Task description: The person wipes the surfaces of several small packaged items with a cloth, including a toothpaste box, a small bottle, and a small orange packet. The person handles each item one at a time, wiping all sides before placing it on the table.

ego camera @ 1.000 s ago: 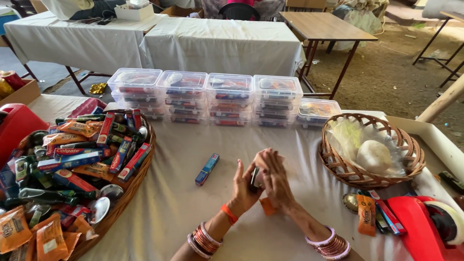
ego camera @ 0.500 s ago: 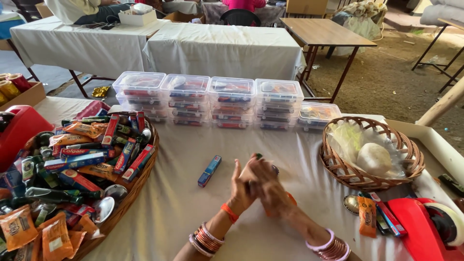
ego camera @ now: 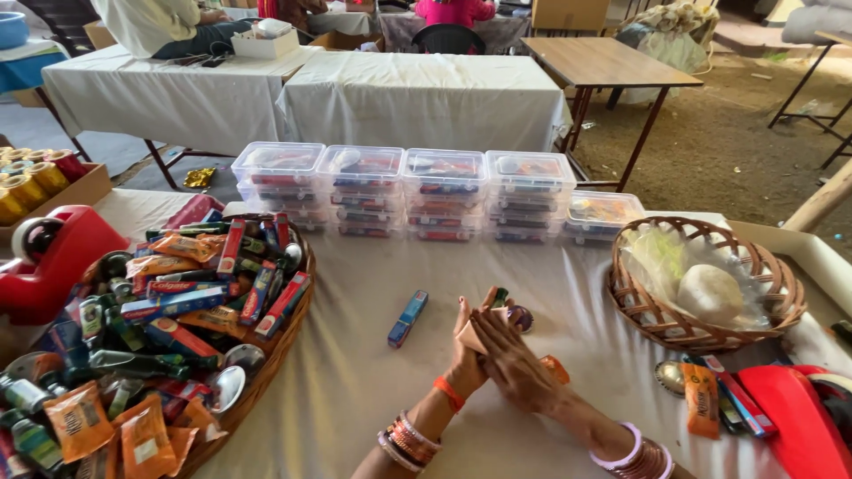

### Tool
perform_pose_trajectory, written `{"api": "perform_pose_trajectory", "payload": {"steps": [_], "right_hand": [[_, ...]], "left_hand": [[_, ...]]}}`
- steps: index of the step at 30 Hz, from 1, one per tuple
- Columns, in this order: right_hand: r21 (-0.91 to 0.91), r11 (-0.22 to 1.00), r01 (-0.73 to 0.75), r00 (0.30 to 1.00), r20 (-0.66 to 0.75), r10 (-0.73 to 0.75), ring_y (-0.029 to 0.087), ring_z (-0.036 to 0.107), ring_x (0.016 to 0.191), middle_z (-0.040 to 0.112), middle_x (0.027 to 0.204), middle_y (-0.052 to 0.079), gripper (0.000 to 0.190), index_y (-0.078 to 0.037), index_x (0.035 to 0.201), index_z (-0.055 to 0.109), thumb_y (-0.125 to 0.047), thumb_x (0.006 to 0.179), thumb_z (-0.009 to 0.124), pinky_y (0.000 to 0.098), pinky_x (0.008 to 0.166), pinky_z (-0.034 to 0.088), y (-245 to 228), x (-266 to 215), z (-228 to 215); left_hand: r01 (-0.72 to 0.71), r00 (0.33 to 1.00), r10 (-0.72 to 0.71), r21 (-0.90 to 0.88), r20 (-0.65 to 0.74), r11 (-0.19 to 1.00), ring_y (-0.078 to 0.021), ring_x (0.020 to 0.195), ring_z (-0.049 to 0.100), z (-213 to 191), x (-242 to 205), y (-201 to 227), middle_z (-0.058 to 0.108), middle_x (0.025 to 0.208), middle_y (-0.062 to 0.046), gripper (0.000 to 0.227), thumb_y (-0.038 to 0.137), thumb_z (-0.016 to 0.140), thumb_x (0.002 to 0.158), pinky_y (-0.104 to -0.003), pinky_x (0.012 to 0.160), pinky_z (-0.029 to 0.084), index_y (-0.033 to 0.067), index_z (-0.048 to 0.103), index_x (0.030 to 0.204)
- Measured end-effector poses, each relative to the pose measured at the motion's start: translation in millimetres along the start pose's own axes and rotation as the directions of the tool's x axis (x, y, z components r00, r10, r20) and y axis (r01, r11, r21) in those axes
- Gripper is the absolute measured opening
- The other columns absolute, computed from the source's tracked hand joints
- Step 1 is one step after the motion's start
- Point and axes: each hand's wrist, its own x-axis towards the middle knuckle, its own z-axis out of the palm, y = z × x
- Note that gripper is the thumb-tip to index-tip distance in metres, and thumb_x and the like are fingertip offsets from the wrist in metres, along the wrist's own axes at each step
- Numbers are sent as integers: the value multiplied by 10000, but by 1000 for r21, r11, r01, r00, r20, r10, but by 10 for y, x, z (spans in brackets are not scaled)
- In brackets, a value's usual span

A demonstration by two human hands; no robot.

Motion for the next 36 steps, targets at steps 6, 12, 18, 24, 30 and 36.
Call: {"api": "perform_pose_trajectory", "payload": {"steps": [6, 12, 18, 24, 30, 36], "right_hand": [[-191, 976, -105, 976, -207, 64, 341, 187, 1596, 287, 1681, 174, 506, -38, 1548, 396, -171, 1061, 357, 480, 1286, 161, 556, -35, -27], [68, 980, -189, 941, -273, 200, 387, 126, 1574, 179, 1684, 235, 591, -11, 1606, 265, -291, 1090, 332, 488, 1249, 152, 460, -27, -28], [-146, 989, -16, 986, -169, -9, 390, 89, 1591, 190, 1697, 217, 588, -22, 1614, 263, -243, 1076, 357, 534, 1268, 96, 277, -45, 62], [-116, 993, 21, 990, -137, -37, 376, 121, 1599, 215, 1694, 205, 592, -32, 1612, 279, -187, 1050, 380, 546, 1278, 60, 140, -49, 10], [-60, 998, 5, 989, -146, -14, 383, 107, 1588, 225, 1690, 209, 588, -44, 1590, 329, -146, 1019, 419, 517, 1265, 62, 149, -56, 42], [18, 996, 86, 985, -153, -82, 370, 111, 1594, 241, 1690, 194, 615, -18, 1592, 326, -110, 995, 442, 494, 1278, 65, 55, -55, 53]], "left_hand": [[126, 992, -126, 6, -4, 992, -264, 1344, 487, -289, 195, -314, 498, 1517, -112, 1006, 851, 308, 887, -404, 1097, 441, 145, 359, 1602], [126, 991, -123, 56, -52, 990, -233, 1328, 478, -272, 135, -282, 454, 1531, -111, 1002, 863, 300, 905, -398, 1107, 406, 153, 385, 1607], [18, 998, -12, -84, 67, 996, -294, 1431, 436, -156, 75, -163, 438, 1583, -105, 943, 825, 258, 938, -454, 1204, 349, 151, 386, 1586], [-31, 996, 36, -56, 86, 998, -283, 1461, 406, -32, -36, -75, 421, 1602, -77, 906, 802, 227, 946, -457, 1233, 317, 174, 383, 1580], [10, 999, -6, -87, 50, 996, -297, 1449, 416, -90, 10, -157, 435, 1585, -105, 929, 821, 237, 956, -464, 1219, 318, 144, 392, 1572], [-90, 989, 100, -92, 106, 992, -275, 1434, 428, -159, 70, -196, 430, 1595, -59, 890, 804, 255, 964, -451, 1232, 349, 204, 363, 1611]]}}
